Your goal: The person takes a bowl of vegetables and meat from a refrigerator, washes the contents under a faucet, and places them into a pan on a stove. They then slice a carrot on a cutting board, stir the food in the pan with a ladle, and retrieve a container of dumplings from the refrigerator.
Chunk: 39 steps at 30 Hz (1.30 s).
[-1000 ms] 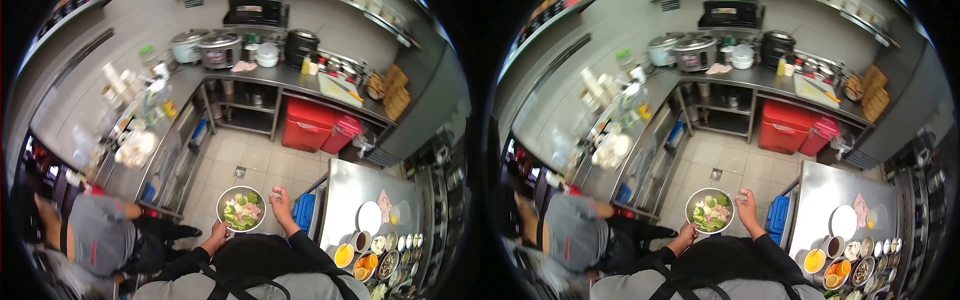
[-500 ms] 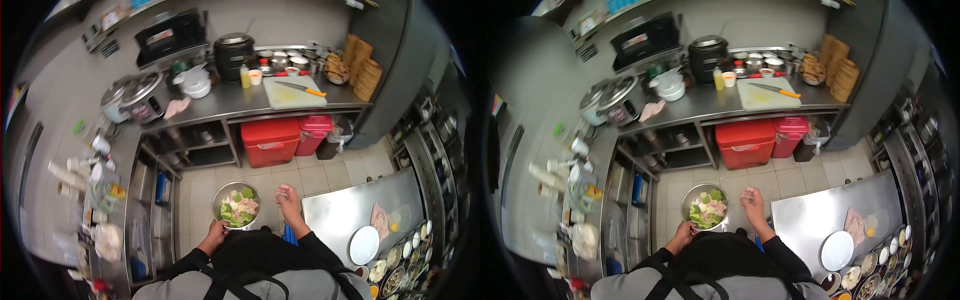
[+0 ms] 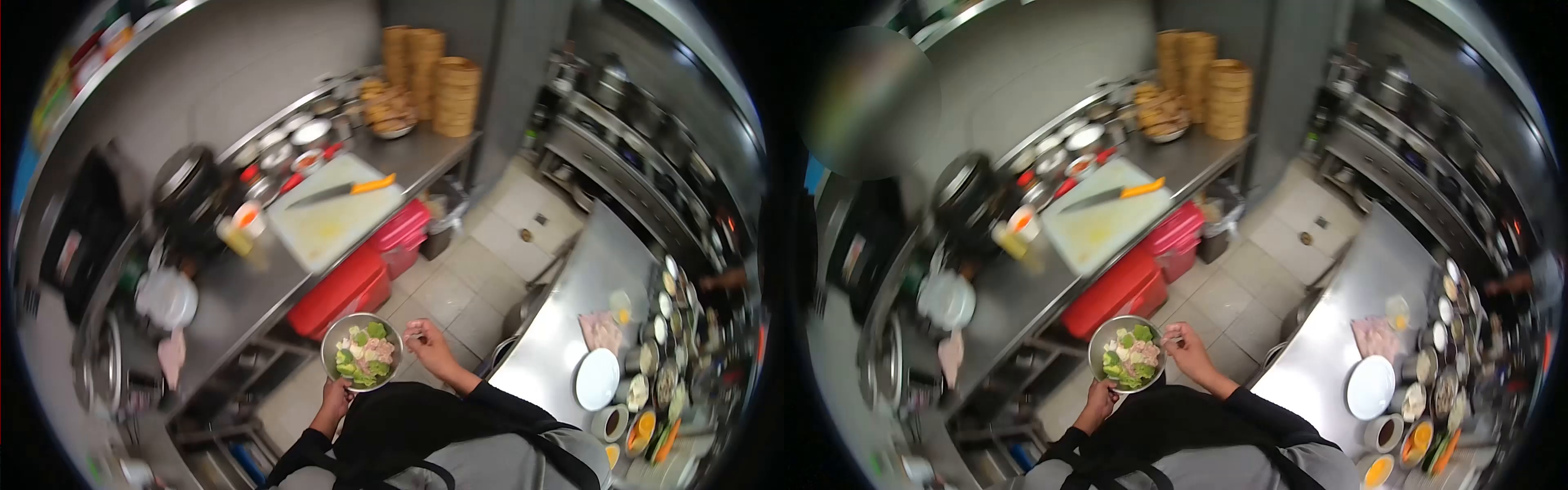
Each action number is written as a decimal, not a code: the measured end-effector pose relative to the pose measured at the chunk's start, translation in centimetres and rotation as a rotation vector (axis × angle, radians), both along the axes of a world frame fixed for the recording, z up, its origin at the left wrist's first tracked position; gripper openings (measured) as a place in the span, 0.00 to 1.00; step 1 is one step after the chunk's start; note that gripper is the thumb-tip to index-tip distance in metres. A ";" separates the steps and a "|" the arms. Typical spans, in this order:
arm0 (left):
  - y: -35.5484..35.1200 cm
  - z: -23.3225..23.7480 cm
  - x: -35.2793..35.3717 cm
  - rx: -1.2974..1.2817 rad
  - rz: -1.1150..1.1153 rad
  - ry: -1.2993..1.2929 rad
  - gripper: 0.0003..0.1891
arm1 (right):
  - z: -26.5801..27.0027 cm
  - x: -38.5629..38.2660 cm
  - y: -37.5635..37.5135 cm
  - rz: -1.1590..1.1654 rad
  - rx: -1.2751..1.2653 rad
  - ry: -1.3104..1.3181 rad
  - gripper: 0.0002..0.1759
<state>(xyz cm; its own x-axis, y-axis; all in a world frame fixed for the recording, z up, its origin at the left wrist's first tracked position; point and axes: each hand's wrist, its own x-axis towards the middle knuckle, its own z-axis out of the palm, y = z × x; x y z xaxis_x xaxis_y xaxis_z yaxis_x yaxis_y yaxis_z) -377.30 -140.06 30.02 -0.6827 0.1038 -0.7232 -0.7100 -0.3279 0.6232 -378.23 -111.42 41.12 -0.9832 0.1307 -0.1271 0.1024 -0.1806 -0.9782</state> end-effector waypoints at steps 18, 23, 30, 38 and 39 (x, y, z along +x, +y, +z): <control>33.2 -0.1 -30.9 0.054 -0.807 -0.234 0.07 | -0.6 -8.5 26.8 -0.881 -0.067 -0.018 0.16; 45.3 1.4 -36.3 0.040 -0.699 -0.184 0.06 | 3.3 -12.1 40.0 -0.864 0.029 0.007 0.15; 61.7 0.2 -44.4 0.087 -0.738 -0.128 0.10 | 7.6 -18.5 55.1 -0.867 0.048 -0.045 0.14; 86.7 0.4 -53.5 0.259 -0.980 -0.157 0.19 | 4.4 -26.7 71.5 -1.088 0.050 -0.159 0.14; 90.1 0.3 -54.6 0.261 -1.026 -0.208 0.19 | 5.7 -27.6 73.5 -1.115 0.045 -0.180 0.14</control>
<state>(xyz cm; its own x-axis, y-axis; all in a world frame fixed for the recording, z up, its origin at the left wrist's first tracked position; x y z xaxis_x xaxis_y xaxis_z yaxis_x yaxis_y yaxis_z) -431.90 -49.94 30.34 -0.0480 0.7245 -0.6876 -0.8055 0.3790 0.4555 -405.84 -37.91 46.84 -0.2824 0.9319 -0.2277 0.0463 -0.2239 -0.9735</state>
